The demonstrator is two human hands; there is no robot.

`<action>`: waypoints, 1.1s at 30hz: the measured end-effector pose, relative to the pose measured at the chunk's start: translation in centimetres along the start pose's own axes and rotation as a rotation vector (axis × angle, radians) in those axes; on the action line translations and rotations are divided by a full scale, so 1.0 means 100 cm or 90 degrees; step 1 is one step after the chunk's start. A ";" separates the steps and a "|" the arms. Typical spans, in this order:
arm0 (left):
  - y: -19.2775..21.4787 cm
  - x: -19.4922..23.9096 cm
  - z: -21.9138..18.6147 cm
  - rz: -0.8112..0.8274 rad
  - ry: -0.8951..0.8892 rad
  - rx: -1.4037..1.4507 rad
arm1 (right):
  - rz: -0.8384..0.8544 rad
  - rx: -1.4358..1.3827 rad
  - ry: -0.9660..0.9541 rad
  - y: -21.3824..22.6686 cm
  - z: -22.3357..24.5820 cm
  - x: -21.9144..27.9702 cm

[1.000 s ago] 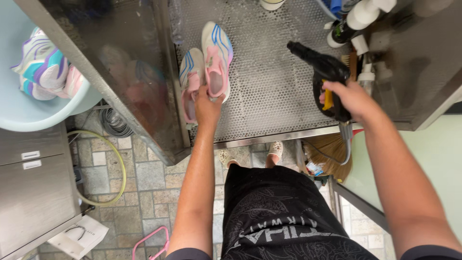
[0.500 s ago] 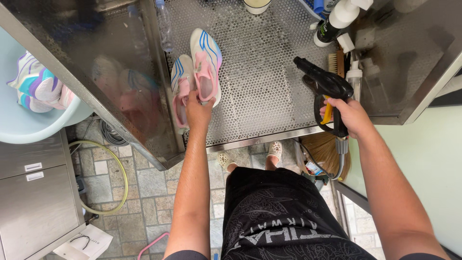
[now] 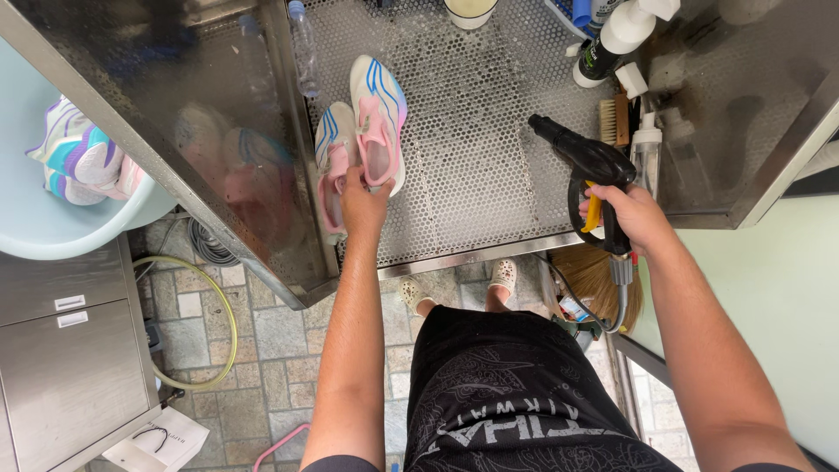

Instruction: The person washes a pair of white sneakers with pink and blue accents in a sink, then moves them to a metal grate. They use a pressure washer to rinse the shoes thoroughly, rotating them to clean all sides, and finally places them back into a basin.

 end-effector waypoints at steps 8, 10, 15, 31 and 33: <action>0.000 0.000 0.001 0.002 0.008 0.007 | 0.012 -0.010 0.006 -0.003 -0.011 -0.010; -0.001 0.000 0.002 -0.001 0.015 0.000 | 0.011 -0.009 0.004 -0.004 -0.011 -0.010; -0.002 0.005 0.002 -0.026 -0.029 0.008 | 0.014 -0.027 -0.005 -0.009 -0.012 -0.009; 0.027 0.089 0.006 0.042 0.058 -0.207 | 0.089 -0.025 0.042 -0.017 -0.030 -0.049; 0.029 0.089 0.006 0.042 0.067 -0.211 | 0.085 -0.005 0.061 -0.017 -0.031 -0.059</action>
Point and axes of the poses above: each hand's wrist, its own x-axis away from the middle knuckle, its own y-axis out of the back of the hand, z = x × y, the point moved 3 cm from there along -x, towards the middle knuckle, and after that the axes turned 7 degrees about y, right-handed, at the moved point
